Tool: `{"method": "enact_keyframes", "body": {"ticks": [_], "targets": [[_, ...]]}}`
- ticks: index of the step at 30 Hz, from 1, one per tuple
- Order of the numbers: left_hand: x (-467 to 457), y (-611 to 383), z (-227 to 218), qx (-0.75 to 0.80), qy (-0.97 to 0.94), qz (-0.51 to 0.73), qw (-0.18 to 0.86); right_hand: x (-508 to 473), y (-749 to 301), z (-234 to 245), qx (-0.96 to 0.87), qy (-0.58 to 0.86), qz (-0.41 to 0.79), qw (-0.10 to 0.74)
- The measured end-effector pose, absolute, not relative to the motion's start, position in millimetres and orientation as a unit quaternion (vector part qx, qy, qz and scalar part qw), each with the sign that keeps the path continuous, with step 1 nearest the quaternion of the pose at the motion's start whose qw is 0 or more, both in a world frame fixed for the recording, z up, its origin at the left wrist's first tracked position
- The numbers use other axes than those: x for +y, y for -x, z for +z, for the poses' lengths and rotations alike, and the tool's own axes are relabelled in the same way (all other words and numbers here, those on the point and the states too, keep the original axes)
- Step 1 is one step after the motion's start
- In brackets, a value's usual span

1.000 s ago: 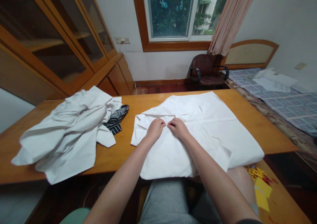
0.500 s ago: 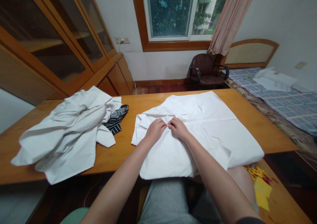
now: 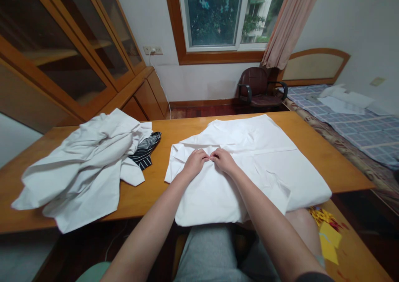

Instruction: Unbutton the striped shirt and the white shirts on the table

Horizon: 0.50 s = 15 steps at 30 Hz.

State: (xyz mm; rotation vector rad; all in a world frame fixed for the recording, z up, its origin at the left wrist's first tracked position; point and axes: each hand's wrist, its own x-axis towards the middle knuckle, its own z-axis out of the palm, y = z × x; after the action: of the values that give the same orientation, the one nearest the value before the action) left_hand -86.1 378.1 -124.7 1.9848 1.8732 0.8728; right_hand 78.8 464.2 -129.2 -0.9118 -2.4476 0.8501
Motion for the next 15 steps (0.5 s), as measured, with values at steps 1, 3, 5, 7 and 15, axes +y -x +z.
{"method": "enact_keyframes", "body": {"ticks": [1,3,5,7,15], "targets": [[377.5,86.0,-123.8,0.652,-0.683,0.299,0.135,464.8,-78.4,-128.4,-0.873,0.329,0.306,0.191],[375.7,85.2,-121.6,0.665,-0.674,0.298,0.124,465.7,-77.6,-126.9,-0.87,0.335,0.311,0.182],[373.9,84.1,-120.1,0.677,-0.663,0.298,0.116,466.2,-76.8,-125.2,-0.869,0.341,0.314,0.174],[372.7,83.3,-119.5,0.685,-0.654,0.296,0.123,466.6,-75.8,-123.5,-0.868,0.346,0.316,0.166],[374.9,82.4,-116.6,0.704,-0.625,0.29,0.173,470.3,-74.1,-121.8,-0.871,0.343,0.321,0.142]]}}
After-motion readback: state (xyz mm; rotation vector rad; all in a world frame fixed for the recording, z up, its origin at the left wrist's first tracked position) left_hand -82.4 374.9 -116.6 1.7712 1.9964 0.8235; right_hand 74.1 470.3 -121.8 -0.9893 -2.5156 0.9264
